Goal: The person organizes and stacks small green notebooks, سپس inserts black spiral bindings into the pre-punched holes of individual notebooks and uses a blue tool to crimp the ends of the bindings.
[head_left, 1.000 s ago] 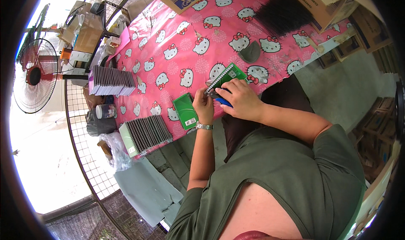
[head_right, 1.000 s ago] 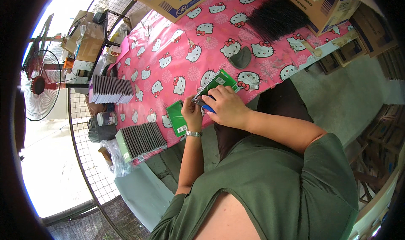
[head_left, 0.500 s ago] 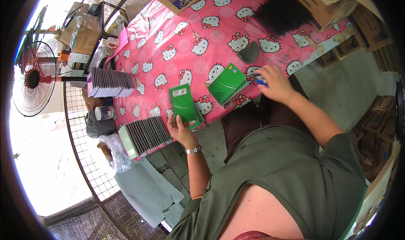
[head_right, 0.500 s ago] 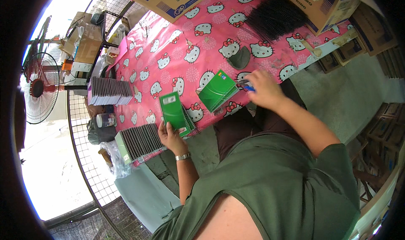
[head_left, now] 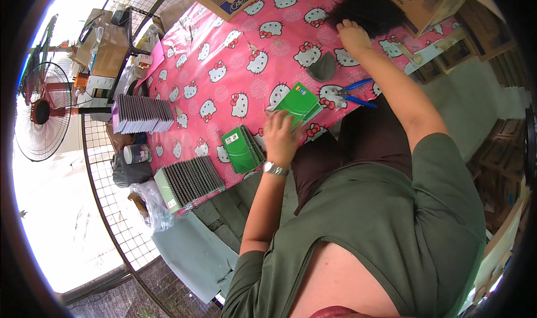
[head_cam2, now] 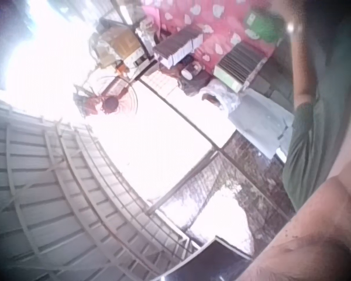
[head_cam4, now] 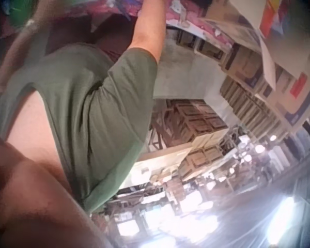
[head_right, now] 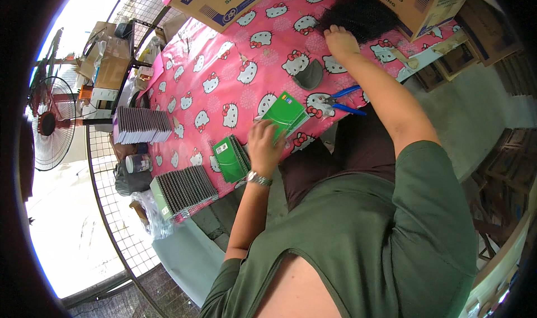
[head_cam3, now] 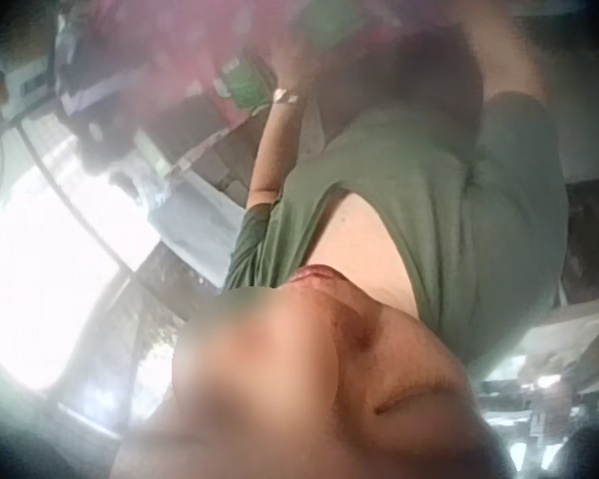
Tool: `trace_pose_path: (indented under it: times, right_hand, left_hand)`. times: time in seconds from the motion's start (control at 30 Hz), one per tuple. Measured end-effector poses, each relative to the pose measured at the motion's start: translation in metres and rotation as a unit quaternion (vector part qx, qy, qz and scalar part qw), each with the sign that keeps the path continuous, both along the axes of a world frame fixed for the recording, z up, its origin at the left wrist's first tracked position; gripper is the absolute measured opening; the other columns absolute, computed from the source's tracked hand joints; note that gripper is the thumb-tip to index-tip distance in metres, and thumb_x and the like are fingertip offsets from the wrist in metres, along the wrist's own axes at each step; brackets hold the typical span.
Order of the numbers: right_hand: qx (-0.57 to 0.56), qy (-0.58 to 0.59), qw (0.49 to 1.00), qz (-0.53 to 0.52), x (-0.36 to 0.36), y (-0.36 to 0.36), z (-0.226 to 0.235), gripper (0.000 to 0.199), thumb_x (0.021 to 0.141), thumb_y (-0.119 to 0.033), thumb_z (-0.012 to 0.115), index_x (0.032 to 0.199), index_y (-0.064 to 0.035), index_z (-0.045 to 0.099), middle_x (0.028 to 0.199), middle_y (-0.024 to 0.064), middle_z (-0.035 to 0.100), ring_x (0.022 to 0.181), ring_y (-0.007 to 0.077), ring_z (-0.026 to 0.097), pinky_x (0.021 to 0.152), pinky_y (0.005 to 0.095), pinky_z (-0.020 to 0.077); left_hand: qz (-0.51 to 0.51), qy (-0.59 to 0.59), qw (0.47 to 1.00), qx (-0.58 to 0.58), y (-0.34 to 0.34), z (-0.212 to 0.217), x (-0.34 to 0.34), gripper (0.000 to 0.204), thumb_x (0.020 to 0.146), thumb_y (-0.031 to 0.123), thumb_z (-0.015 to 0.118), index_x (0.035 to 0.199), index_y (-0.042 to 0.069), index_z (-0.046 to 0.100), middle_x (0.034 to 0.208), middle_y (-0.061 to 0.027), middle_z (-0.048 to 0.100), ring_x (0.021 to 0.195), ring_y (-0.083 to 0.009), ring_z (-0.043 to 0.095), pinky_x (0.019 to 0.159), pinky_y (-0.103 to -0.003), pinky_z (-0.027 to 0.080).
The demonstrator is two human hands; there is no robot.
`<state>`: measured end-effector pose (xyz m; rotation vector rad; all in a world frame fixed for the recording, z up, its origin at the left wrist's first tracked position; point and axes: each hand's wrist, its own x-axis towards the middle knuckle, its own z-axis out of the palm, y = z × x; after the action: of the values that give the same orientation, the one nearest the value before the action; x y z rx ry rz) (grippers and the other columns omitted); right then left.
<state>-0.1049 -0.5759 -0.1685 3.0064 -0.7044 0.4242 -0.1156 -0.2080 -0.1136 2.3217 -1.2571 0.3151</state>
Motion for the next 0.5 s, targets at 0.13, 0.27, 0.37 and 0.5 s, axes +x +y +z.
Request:
trace_pose_path:
  times: [0.13,0.27,0.37,0.5]
  right_hand:
    - [0.034,-0.017,0.999,-0.013,0.001,-0.004,0.003,0.029,0.084,-0.013,0.062,0.112,-0.0046,0.064,0.105,0.0138,0.062,0.100,0.0335,0.064,0.085,0.0434,0.0541]
    - [0.232,-0.157,0.960,0.022,-0.011,-0.002,0.025,0.032,0.083,-0.006,0.058,0.115,-0.0063,0.065,0.103,0.0164,0.060,0.097,0.0353,0.062,0.085,0.0404,0.0529]
    - [0.292,-0.215,0.921,0.143,-0.033,0.025,0.051,0.036,0.083,-0.003,0.056,0.116,-0.0094,0.067,0.103,0.0165,0.058,0.094,0.0342,0.061,0.085,0.0390,0.0511]
    - [0.397,-0.174,0.854,0.288,-0.071,0.101,0.058,0.028,0.088,-0.014,0.063,0.114,-0.0193,0.072,0.101,0.0063,0.062,0.098,0.0237,0.059,0.087,0.0397,0.0449]
  left_hand:
    - [-0.028,0.005,0.990,0.141,-0.027,-0.012,-0.005,0.032,0.080,0.016,0.070,0.109,0.006,0.062,0.103,-0.0101,0.062,0.093,-0.0294,0.061,0.083,-0.040,0.051]
    - [-0.073,0.016,0.975,0.208,-0.018,-0.002,-0.007,0.031,0.081,0.015,0.066,0.110,0.007,0.061,0.101,-0.0103,0.062,0.091,-0.0289,0.062,0.080,-0.039,0.052]
    - [-0.088,0.063,0.975,0.194,-0.001,0.022,-0.001,0.029,0.081,0.011,0.062,0.110,0.006,0.061,0.102,-0.0115,0.062,0.093,-0.0293,0.062,0.080,-0.040,0.052]
    - [-0.027,-0.012,0.994,0.103,0.001,0.023,0.020,0.028,0.081,0.008,0.059,0.109,0.005,0.060,0.101,-0.0125,0.064,0.095,-0.0311,0.061,0.088,-0.044,0.046]
